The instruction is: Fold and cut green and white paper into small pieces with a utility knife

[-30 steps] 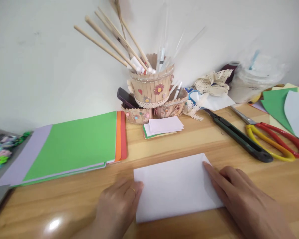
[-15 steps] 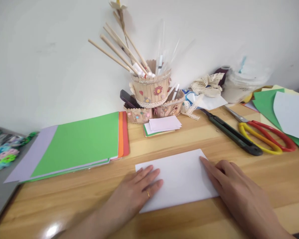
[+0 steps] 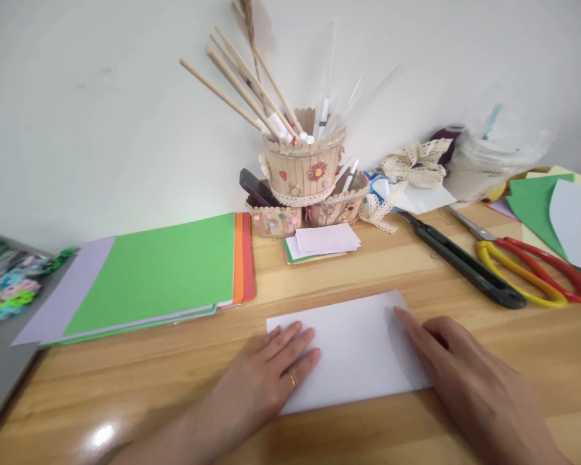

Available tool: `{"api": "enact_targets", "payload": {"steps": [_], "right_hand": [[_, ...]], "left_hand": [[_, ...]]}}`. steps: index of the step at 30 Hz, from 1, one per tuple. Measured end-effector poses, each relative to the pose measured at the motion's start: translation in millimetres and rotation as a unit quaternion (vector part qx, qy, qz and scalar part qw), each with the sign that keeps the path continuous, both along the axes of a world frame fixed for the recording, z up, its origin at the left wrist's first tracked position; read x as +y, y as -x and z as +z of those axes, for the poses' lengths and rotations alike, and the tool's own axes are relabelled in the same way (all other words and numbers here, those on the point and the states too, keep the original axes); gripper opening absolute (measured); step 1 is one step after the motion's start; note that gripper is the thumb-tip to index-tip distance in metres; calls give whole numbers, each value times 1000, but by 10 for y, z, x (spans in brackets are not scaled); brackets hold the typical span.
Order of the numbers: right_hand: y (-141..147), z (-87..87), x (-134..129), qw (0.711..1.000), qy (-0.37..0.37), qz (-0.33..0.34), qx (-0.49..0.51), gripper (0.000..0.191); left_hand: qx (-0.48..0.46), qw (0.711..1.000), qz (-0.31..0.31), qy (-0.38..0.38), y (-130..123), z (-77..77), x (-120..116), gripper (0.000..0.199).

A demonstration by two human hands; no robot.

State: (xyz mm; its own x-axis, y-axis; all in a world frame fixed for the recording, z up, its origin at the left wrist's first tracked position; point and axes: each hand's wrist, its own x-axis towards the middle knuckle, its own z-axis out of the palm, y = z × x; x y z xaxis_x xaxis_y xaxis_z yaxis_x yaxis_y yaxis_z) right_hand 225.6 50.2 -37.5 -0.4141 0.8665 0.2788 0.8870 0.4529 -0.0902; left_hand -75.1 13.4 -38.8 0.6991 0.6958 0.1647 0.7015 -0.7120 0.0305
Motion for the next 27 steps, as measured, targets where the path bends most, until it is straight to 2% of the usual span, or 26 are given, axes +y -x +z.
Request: {"api": "enact_targets", "payload": {"steps": [4,8,13,16,21,27], "right_hand": [[-22,-80,-21,998,22,9,56,51],[-34,-113,4,998,29,12,48,51],[17,-66,27,999,33,-12,10,52],[30,-52,26,999,38,-2,17,52],[-56,-109,56,999,32,9,14,52],[-218,-177,161,997,18,67,-40,62]], "left_hand": [[24,1000,-15,0,1,143,35,42],[35,999,-16,11,5,240,54,37],[13,1000,-8,27,11,200,45,38],[-4,1000,1,31,16,167,44,38],[-15,999,-11,39,26,210,73,39],[-6,999,-18,50,39,210,105,38]]}}
